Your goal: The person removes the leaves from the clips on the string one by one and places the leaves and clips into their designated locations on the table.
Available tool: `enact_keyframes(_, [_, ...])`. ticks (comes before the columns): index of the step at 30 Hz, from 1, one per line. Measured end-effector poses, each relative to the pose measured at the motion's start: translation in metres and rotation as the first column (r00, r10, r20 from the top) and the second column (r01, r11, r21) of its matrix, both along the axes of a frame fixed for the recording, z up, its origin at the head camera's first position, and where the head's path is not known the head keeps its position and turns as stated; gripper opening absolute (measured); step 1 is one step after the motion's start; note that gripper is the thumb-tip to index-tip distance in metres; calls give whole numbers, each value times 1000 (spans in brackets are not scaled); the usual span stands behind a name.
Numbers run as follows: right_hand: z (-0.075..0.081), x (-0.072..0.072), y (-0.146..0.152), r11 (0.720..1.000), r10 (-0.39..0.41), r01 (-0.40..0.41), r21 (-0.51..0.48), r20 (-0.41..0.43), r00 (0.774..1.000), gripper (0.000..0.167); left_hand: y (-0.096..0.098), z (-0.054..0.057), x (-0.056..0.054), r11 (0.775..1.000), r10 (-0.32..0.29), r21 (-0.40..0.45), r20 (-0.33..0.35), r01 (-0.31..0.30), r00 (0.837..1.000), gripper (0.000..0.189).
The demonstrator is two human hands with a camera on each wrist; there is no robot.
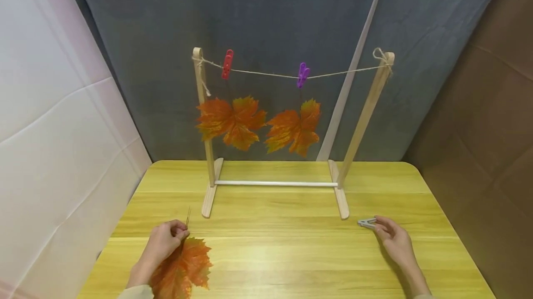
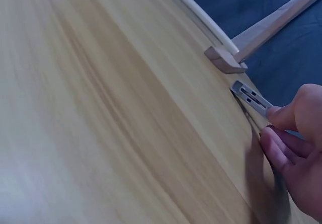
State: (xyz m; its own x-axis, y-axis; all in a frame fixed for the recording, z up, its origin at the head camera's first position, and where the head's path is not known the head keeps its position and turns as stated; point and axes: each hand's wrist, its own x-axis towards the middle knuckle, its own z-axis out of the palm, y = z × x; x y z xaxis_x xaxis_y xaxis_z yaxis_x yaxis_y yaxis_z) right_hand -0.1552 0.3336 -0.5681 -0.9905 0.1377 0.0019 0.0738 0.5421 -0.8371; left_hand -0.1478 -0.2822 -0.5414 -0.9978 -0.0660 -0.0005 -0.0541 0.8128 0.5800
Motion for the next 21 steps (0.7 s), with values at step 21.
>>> enact_keyframes(21, [-1,-3,5,997,0,-2,82,18,1000,39,-2,-1,-2,999,-20,36,-13,21,1000,29])
